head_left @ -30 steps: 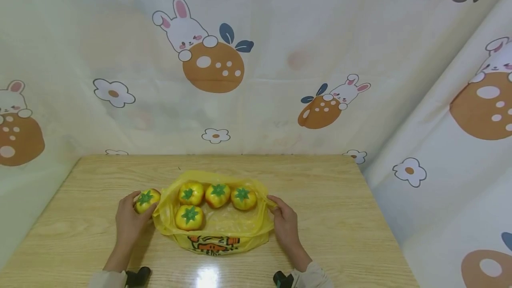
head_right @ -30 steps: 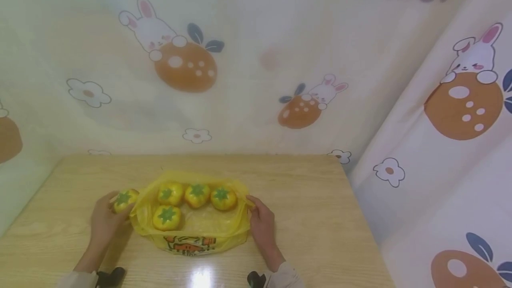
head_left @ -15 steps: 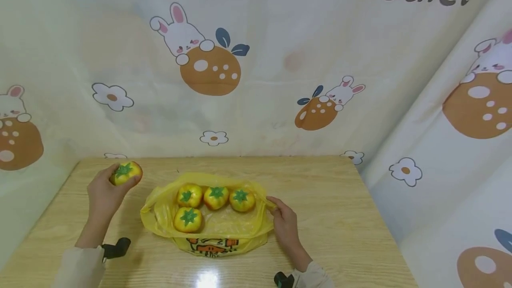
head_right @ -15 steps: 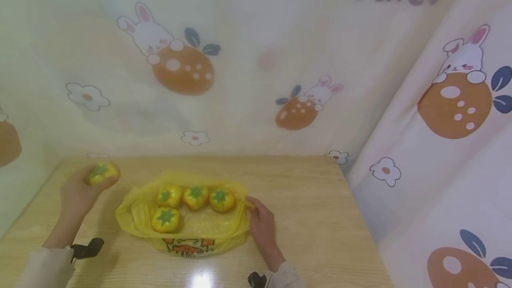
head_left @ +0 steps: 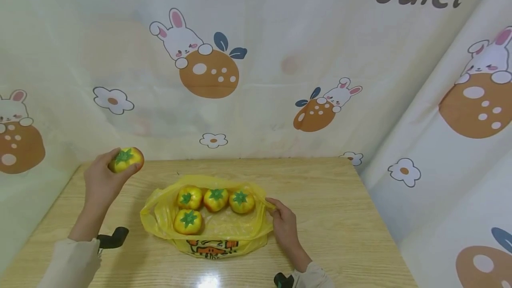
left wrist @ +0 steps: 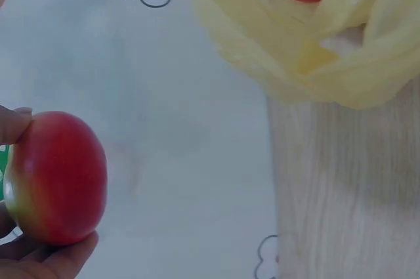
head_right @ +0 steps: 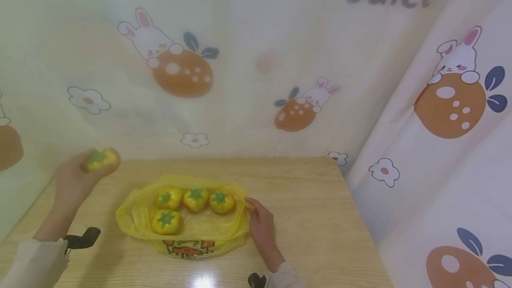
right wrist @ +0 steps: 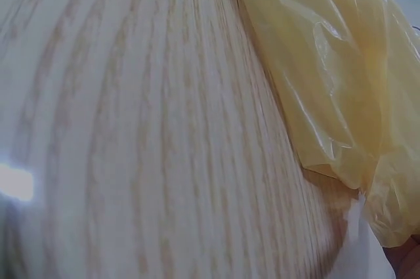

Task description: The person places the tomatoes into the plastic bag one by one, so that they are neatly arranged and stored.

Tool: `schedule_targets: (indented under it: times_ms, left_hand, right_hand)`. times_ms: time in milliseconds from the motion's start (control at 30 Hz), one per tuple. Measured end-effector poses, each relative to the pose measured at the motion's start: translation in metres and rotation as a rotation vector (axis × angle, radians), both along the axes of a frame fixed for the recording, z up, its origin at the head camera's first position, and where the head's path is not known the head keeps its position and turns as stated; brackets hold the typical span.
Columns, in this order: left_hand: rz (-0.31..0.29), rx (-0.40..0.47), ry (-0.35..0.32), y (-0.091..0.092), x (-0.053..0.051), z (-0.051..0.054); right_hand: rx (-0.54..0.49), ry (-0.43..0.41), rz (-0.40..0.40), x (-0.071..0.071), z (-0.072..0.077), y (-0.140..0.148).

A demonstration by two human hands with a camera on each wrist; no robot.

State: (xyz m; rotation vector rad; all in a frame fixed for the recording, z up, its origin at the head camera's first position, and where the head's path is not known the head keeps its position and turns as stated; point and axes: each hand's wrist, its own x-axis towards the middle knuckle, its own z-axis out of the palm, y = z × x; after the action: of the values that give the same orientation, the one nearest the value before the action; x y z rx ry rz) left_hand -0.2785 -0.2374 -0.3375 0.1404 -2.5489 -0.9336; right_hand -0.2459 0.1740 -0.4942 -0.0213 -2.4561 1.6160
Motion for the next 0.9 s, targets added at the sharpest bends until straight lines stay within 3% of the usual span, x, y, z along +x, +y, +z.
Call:
schedule_targets:
  times_ms: [300, 633, 900]
  left_hand:
    - [-0.034, -0.024, 0.024, 0.006, 0.000, 0.012]
    - [-0.072, -0.054, 0.060, 0.026, -0.005, 0.028]
    - [-0.094, -0.044, 0.059, 0.038, -0.008, 0.033]
  right_hand:
    - [-0.009, 0.042, 0.017, 0.001, -0.003, 0.000]
    - [-0.013, -0.009, 0.014, 0.000, -0.004, 0.000]
    - [-0.002, 0.011, 0.005, 0.000, -0.006, 0.001]
